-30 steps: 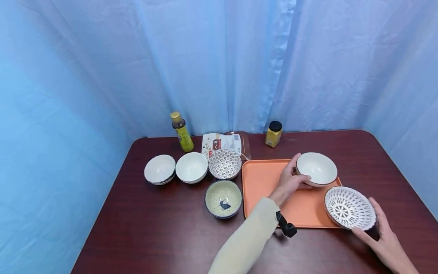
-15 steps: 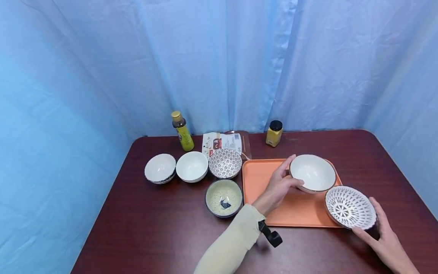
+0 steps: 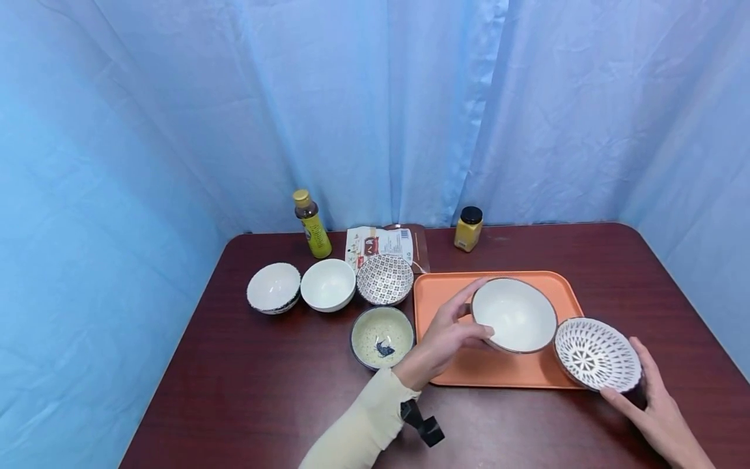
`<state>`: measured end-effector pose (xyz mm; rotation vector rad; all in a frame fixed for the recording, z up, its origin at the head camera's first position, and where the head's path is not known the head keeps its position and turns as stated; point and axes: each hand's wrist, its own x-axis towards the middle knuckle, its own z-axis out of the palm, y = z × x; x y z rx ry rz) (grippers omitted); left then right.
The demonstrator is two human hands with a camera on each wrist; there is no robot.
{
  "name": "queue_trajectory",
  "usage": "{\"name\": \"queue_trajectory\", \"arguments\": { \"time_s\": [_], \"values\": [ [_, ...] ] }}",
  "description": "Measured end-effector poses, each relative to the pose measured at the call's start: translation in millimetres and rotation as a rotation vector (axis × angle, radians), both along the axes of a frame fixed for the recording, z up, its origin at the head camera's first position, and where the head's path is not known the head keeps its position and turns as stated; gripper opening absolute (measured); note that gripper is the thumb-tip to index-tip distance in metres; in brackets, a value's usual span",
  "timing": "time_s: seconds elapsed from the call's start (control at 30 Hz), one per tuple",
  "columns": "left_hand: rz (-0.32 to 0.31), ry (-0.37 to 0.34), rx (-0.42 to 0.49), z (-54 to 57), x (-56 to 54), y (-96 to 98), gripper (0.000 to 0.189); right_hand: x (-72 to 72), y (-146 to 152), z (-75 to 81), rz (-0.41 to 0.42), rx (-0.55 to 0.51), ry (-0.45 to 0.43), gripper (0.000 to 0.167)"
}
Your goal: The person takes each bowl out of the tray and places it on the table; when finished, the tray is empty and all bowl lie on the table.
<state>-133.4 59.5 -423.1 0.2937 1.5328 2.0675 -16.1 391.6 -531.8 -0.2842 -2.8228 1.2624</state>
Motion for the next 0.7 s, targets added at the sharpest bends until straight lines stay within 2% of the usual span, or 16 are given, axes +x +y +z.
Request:
{"name": "queue_trajectory", "arguments": {
  "time_s": [0.37,0.53,0.7],
  "values": [
    [0.011,0.062,-0.009,0.0,6.2,-52.6,0.080,-1.2,3,1.3,0.006,-0.046,-0.047,0.094],
    [0.018,0.044,0.016,0.6,5.9,-72.6,0.081,0.4,3,0.0,0.009,-0.061,-0.037,0.093],
    [0.050,0.008,0.029,3.0,6.5,-93.3,0.084,1.2,3,-1.4,0.015,-0.046,0.001,0.093]
  ]
}}
